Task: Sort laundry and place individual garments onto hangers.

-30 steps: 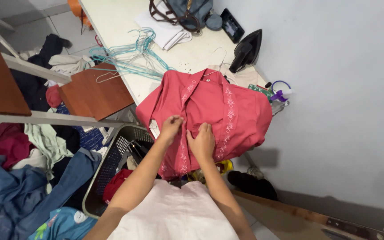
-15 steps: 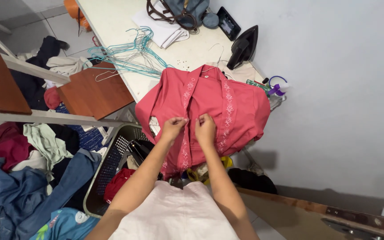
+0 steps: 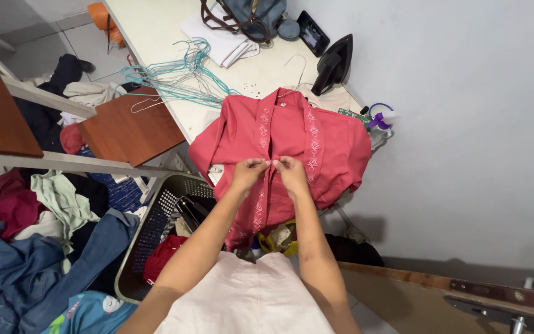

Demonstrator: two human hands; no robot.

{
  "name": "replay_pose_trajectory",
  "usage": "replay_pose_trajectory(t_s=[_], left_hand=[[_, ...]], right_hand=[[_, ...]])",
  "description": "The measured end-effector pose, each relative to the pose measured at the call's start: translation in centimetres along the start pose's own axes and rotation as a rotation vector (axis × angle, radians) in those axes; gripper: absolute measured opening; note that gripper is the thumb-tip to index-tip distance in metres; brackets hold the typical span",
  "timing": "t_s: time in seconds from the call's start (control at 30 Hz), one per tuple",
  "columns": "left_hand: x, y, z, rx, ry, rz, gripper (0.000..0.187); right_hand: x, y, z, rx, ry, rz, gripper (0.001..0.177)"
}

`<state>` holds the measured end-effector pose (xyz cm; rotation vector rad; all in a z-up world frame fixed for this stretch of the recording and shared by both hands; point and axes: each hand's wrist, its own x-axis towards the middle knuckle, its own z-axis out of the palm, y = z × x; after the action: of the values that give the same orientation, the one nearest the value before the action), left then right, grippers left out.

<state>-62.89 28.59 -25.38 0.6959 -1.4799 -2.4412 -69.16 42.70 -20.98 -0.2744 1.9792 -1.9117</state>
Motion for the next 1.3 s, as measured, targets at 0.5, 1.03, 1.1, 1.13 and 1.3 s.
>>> replay_pose_trajectory(t_s=[0.5, 1.03, 1.1, 1.13, 1.3], left_hand=[[-1.8, 1.2, 1.9, 0.313, 0.149, 0.276, 0.017], [-0.4, -0.4, 0.8, 0.206, 0.073, 0.261, 0.012], [-0.4, -0.1, 0.7, 0.243, 0.055, 0.252, 0.013], [-0.4, 0.3, 0.6, 0.243, 0.055, 0.255, 0.013], [-0.2, 0.6, 0.3, 0.369, 0.014, 0.231, 0.016]], right_hand=[[-1.2, -0.4, -0.5, 0.068, -0.073, -0.018, 0.017], [-2.2, -0.9, 0.7, 0.096, -0.046, -0.103, 0.017], [-2.2, -1.1, 0.8, 0.116, -0.048, -0.098, 0.018], [-2.1, -1.2, 0.7, 0.117, -0.048, -0.101, 0.018], [-2.6, -2.1, 0.7, 0.157, -0.125, -0.103, 0.022]])
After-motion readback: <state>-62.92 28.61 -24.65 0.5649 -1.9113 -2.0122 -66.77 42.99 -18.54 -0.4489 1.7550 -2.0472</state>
